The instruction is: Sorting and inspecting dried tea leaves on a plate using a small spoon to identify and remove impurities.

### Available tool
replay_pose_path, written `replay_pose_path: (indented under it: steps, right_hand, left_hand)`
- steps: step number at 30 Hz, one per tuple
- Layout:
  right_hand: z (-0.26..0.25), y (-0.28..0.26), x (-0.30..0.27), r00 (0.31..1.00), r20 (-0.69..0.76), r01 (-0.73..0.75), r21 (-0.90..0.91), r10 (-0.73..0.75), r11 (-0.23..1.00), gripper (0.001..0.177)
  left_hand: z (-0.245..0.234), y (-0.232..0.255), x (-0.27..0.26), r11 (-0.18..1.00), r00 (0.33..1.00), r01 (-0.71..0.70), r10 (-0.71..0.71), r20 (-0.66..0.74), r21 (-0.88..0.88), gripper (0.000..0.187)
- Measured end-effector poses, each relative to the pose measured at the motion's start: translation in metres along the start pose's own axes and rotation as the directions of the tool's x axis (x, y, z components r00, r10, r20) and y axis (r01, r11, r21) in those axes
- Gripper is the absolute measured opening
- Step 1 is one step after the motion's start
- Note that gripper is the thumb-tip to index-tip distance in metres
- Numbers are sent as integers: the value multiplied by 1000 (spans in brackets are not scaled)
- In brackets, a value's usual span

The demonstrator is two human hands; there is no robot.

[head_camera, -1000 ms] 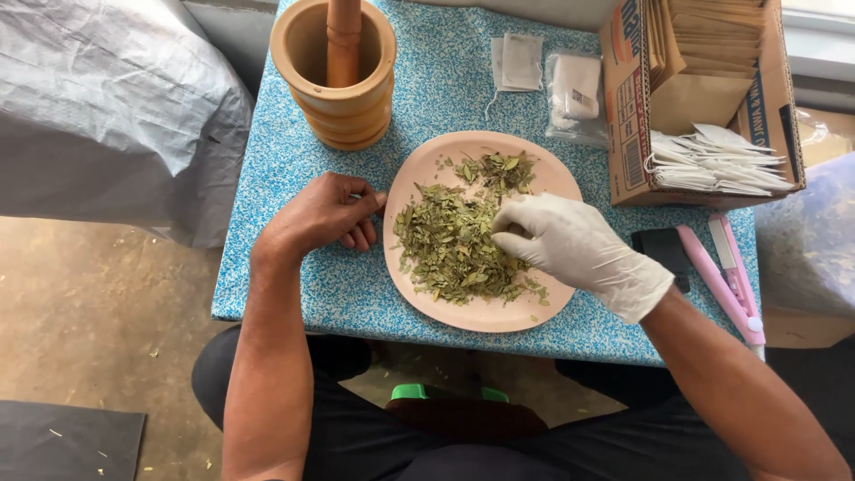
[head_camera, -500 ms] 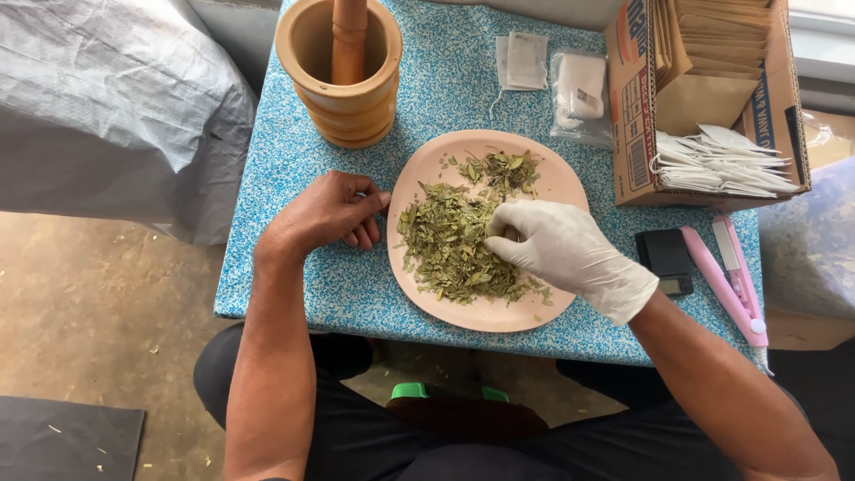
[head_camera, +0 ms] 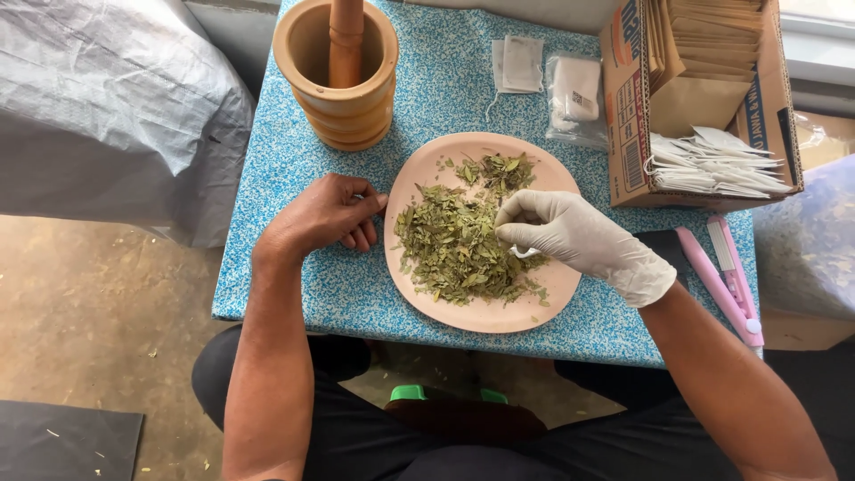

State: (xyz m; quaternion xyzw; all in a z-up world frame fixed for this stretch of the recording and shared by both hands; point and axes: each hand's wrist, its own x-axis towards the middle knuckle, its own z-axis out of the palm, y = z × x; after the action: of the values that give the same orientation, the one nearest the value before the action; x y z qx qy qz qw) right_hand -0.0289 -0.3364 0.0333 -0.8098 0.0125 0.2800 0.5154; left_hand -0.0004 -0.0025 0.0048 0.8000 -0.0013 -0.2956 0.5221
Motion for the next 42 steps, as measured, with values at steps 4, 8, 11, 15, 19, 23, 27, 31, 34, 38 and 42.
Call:
replay_pose_path:
  steps: [4, 8, 11, 15, 19, 23, 27, 31, 34, 38, 42]
  right_hand:
    - [0, -6, -3, 1000, -3, 7, -24, -7, 1000, 5]
    - [-1, -20, -8, 999, -46, -8, -144, 1, 990, 24]
    - [-8, -32, -2, 991, -111, 39, -260, -70, 965, 26]
    - [-29, -21, 31, 947, -150, 185, -469, -284, 864, 21]
    - [-31, -8, 55, 925, -191, 138, -637, -329, 758, 17]
    - [-32, -1, 70, 904, -184, 144, -718, -386, 681, 16]
    - [-31, -12, 55, 901, -200, 173, -647, -385, 742, 18]
    - [-37, 1, 26, 888, -191, 203, -653, -418, 730, 18]
    - [-41, 24, 1, 887, -177, 168, -738, -427, 653, 18]
    - [-41, 57, -25, 877, -158, 142, -817, -453, 559, 19]
    - [-32, 89, -31, 857, -58, 147, -924, -511, 352, 26]
  left_hand:
    - [1, -1, 2, 1000, 1000, -3, 3, 1, -5, 39]
    - [1, -1, 1, 1000, 1000, -3, 3, -1, -4, 39]
    - [0, 0, 1, 1000, 1000, -3, 3, -3, -4, 39]
    - [1, -2, 2, 1000, 1000, -5, 5, -1, 4, 39]
    - [1, -2, 2, 1000, 1000, -1, 1, -4, 5, 39]
    - [1, -2, 2, 1000, 1000, 3, -3, -3, 2, 39]
    - [0, -3, 5, 1000, 1000, 7, -7, -1, -14, 40]
    - [-1, 1, 1, 999, 1000, 23, -23, 2, -23, 42]
    - [-2, 0, 1, 1000, 1000, 17, -16, 14, -26, 41]
    - [4, 4, 0, 998, 998, 44, -42, 39, -48, 41]
    - [4, 3, 3, 996, 997, 61, -57, 58, -66, 38]
